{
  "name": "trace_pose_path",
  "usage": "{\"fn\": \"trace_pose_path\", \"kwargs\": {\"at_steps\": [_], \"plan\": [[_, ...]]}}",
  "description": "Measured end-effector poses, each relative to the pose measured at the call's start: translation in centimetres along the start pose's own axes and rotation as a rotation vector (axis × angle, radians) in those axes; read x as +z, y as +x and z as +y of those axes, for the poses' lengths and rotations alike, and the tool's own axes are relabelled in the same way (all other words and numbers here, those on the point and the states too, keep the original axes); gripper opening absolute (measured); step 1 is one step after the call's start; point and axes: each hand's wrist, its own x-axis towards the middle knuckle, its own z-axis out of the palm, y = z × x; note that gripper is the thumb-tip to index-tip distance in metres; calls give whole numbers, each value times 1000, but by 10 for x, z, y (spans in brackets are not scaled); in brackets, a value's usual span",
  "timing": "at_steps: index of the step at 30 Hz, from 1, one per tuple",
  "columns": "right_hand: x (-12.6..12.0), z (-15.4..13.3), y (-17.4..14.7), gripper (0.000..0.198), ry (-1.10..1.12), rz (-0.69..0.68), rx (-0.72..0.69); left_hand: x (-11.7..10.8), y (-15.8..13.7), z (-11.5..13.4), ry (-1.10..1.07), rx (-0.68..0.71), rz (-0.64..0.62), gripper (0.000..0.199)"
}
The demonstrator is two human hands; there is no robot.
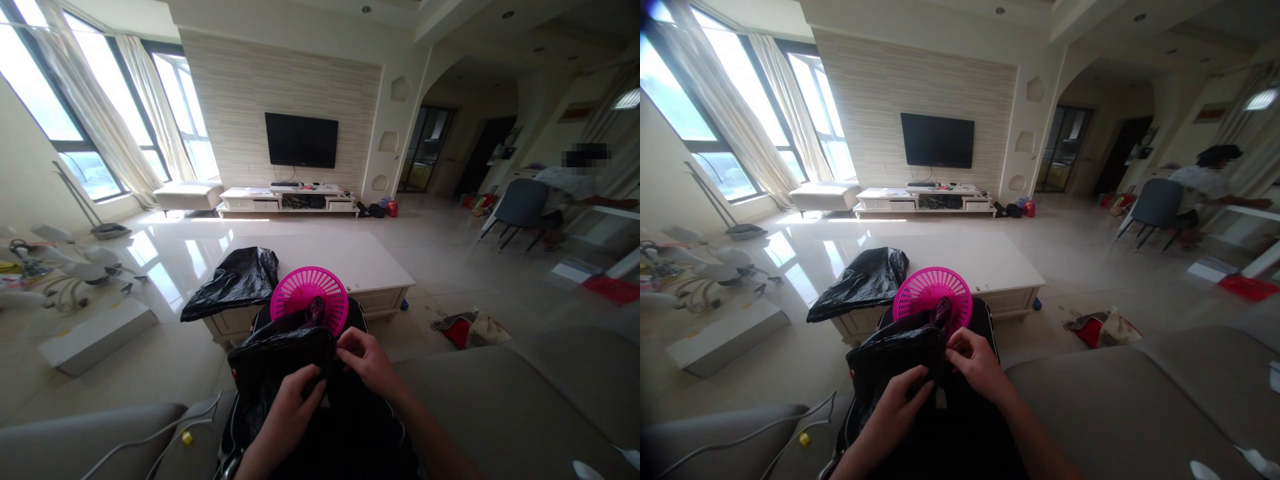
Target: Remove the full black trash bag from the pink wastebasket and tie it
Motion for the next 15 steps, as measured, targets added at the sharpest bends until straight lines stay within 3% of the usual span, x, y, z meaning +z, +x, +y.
{"fn": "trace_pose_path", "kwargs": {"at_steps": [7,9,12,15], "plan": [[2,2,-5,22,-192,-66,5,0,-3,9,-134,92,-114,34],[5,2,-6,23,-186,-84,25,1,-4,9,-110,103,-88,32],[9,3,-6,20,-204,-61,32,1,-4,7,-86,44,-17,34],[12,3,-8,15,-257,-67,9,-2,1,10,-217,-40,-6,43]]}}
